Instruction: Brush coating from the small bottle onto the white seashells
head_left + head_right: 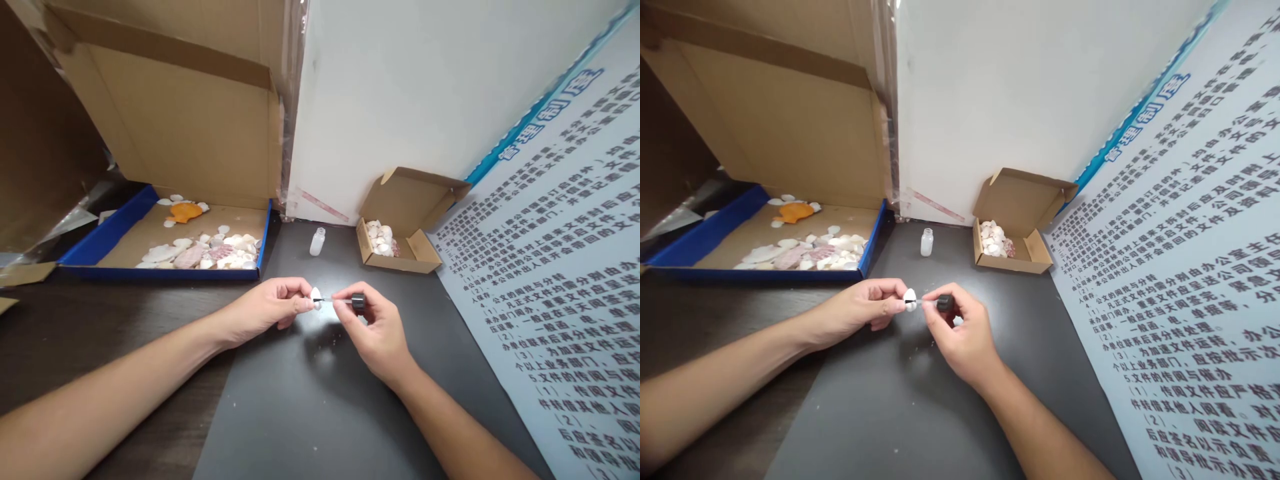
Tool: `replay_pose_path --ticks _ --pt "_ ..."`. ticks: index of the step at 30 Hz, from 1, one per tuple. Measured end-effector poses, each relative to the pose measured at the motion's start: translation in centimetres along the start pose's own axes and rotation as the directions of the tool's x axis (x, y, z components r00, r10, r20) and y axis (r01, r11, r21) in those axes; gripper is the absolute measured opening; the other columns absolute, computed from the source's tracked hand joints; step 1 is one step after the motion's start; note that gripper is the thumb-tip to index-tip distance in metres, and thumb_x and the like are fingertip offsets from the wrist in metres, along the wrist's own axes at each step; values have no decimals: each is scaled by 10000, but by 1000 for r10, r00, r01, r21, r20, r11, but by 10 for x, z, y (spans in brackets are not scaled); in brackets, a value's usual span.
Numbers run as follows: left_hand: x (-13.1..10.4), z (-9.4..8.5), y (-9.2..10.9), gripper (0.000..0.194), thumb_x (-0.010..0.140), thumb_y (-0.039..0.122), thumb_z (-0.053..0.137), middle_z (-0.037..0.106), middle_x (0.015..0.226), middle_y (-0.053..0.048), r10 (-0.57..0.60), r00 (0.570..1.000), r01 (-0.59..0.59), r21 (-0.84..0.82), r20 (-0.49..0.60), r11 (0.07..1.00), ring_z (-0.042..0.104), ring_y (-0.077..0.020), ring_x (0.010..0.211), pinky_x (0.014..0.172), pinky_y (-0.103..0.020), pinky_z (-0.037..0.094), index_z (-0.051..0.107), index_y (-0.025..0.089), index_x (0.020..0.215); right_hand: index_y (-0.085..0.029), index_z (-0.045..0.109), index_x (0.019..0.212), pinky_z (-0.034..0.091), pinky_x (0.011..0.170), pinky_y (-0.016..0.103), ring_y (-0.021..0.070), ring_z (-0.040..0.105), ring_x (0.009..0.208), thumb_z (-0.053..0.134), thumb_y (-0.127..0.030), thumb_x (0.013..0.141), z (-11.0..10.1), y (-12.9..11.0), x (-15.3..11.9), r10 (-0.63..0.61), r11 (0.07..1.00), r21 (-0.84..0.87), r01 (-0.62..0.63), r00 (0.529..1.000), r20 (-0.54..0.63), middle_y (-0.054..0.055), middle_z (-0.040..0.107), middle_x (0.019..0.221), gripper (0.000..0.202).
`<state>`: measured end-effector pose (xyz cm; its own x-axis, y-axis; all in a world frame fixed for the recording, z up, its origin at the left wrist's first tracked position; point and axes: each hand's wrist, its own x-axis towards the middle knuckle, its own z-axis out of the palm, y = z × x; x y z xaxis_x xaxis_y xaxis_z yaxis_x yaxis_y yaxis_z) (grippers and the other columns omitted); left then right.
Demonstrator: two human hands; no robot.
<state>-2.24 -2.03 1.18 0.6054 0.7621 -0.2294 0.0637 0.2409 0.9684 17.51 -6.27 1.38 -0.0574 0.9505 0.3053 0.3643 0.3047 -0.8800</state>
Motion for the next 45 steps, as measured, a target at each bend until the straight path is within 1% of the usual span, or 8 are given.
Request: replay_pose_path --ticks 12,17,21,25,27,39,42,45 --pt "-3 2 2 303 800 475 649 394 551 84 22 999 -24 109 23 994 332 -80 502 517 -229 234 561 187 830 -197 636 814 425 502 228 118 487 532 607 -279 850 1 0 0 12 999 -44 -15 998 -63 -20 568 623 94" --pt "-4 1 2 289 816 466 626 410 563 79 32 999 -36 131 35 991 336 -81 510 523 -225 243 543 189 823 -193 644 819 420 497 228 118 484 529 605 -270 845 1 0 -1 -22 999 -38 22 1000 7 -22 559 614 90" --pt "-4 1 3 261 825 436 617 424 574 74 37 998 -43 122 46 992 344 -81 517 525 -224 249 532 190 815 -193 636 805 417 500 228 117 479 527 607 -283 851 0 0 0 20 998 -61 -24 997 -78 -23 552 605 105" --pt "-4 2 3 273 821 448 613 419 568 73 42 998 -47 126 39 991 342 -84 516 519 -225 250 522 191 813 -195 647 819 427 498 230 121 505 529 605 -279 845 0 -1 -1 -11 1000 -21 11 1000 18 -18 575 618 97" --pt "-4 2 3 282 819 458 614 422 573 72 44 998 -48 128 40 991 345 -84 515 518 -224 251 519 193 809 -196 648 816 425 496 230 120 499 527 607 -279 844 1 -1 -1 -3 999 -49 3 1000 -5 -20 568 612 96" --pt "-3 2 2 206 831 371 599 416 556 77 37 998 -41 88 48 995 341 -78 514 521 -228 233 514 185 804 -197 648 824 424 498 230 122 495 540 603 -283 851 0 -1 -1 -8 999 -34 7 1000 -21 -18 562 615 100" --pt "-2 1 0 166 830 330 588 431 542 75 24 998 -27 51 56 998 374 -81 508 530 -228 271 512 186 800 -198 650 823 423 492 229 121 489 536 604 -275 845 1 0 -1 -22 999 -33 23 999 32 -21 550 614 93" --pt "-2 -1 -2 129 826 290 581 467 551 68 23 998 -22 -17 60 1000 419 -84 503 541 -231 326 508 188 795 -197 644 816 413 482 230 117 473 517 605 -274 843 1 1 -1 0 998 -60 -1 1000 -6 -27 530 599 91"
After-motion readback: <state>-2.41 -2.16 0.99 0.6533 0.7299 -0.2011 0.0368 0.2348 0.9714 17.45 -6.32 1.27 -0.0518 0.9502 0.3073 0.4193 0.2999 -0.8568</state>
